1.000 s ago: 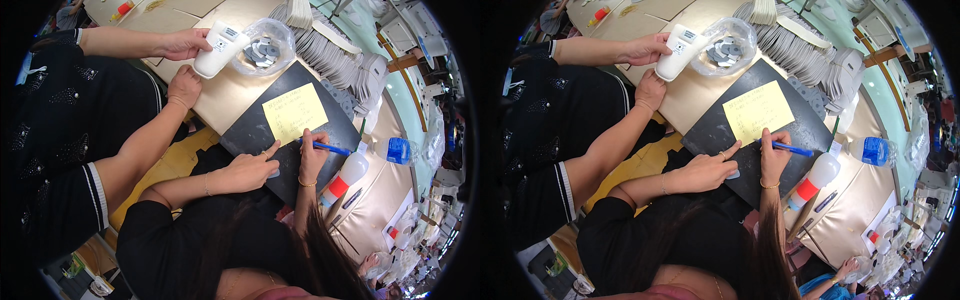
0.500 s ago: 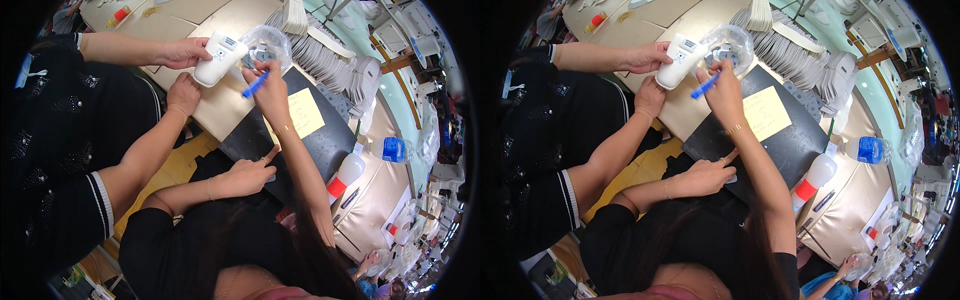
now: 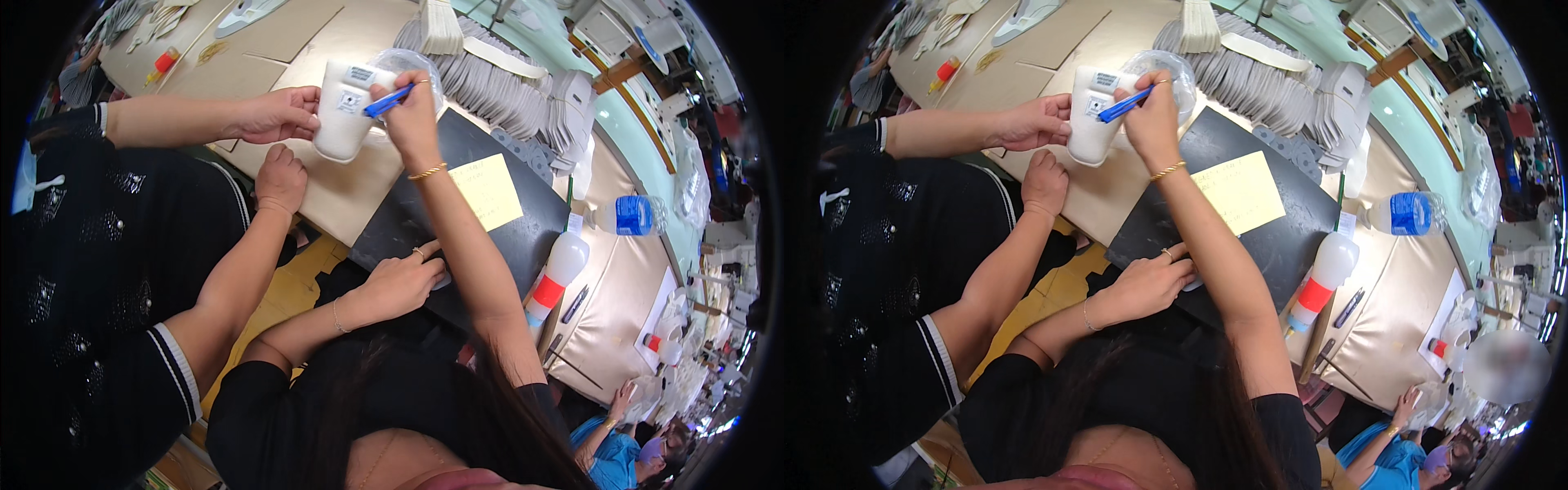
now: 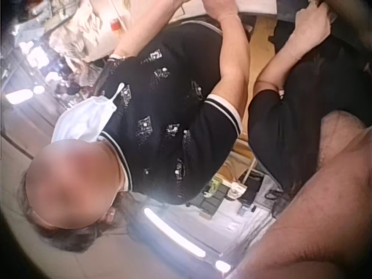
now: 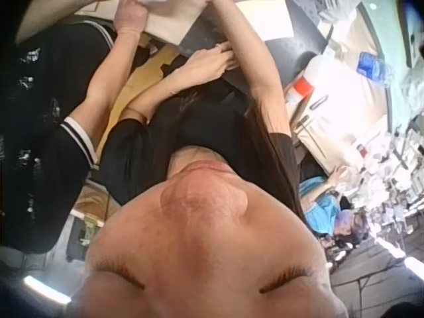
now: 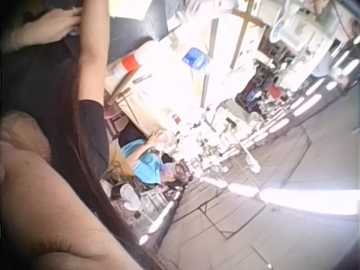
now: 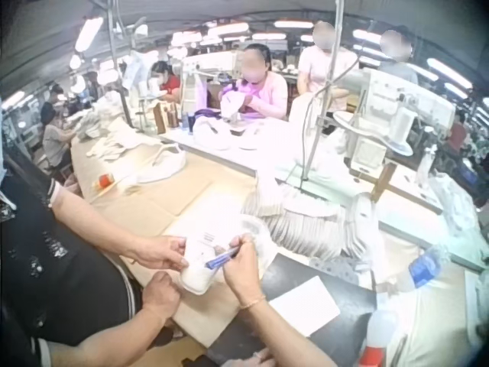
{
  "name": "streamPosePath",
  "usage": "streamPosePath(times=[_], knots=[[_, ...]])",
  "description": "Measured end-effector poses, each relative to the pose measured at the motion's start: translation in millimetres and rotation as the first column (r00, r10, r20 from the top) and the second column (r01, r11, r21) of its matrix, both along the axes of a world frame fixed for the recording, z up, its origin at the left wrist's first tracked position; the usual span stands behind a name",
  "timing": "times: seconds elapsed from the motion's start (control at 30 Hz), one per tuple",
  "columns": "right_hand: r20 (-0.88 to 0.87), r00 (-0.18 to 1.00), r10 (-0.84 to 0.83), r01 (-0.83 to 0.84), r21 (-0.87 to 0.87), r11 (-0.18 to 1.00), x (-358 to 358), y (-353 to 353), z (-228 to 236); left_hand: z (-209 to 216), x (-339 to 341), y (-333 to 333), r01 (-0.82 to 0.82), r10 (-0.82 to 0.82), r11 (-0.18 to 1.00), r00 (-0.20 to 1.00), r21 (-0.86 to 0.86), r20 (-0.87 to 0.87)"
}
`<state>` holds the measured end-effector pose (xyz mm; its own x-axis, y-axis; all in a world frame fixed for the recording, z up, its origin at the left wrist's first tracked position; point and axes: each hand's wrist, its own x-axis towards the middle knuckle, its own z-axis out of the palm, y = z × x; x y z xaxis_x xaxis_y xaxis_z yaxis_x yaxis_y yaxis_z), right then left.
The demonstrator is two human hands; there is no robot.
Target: The person applies glue from a squeeze bottle onto small grey fabric pieces on a black mat. They briefly pause to write on a yellow notepad with a blue pen while another person holds a white shoe part nearby, then resume gluing the fabric pieces.
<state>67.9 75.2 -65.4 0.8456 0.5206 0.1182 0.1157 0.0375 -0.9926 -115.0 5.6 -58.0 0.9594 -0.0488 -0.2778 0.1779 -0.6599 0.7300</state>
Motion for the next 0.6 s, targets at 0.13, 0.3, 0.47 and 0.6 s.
streamPosePath(times=[0.13, 0.3, 0.47, 0.6], knots=[[-0.024, 0.988, 0.155, -0.153, 0.076, 0.985, 37, -63, 20, -15, -3, 2, -0.113, 0.172, 0.968, 0.947, -0.222, 0.271], [-0.195, 0.933, 0.302, -0.321, -0.076, 0.944, 52, -139, 16, -8, -12, 17, -0.283, 0.369, 0.715, 0.929, -0.639, 0.001], [-0.201, 0.960, 0.197, -0.213, -0.060, 0.975, 30, -154, 1, -7, -9, 17, -0.209, 0.262, 0.624, 0.964, -0.753, -0.051], [-0.178, 0.959, 0.222, -0.239, -0.082, 0.968, 10, -158, -9, -13, 1, 2, -0.264, 0.295, 0.577, 0.950, -0.773, -0.105]])
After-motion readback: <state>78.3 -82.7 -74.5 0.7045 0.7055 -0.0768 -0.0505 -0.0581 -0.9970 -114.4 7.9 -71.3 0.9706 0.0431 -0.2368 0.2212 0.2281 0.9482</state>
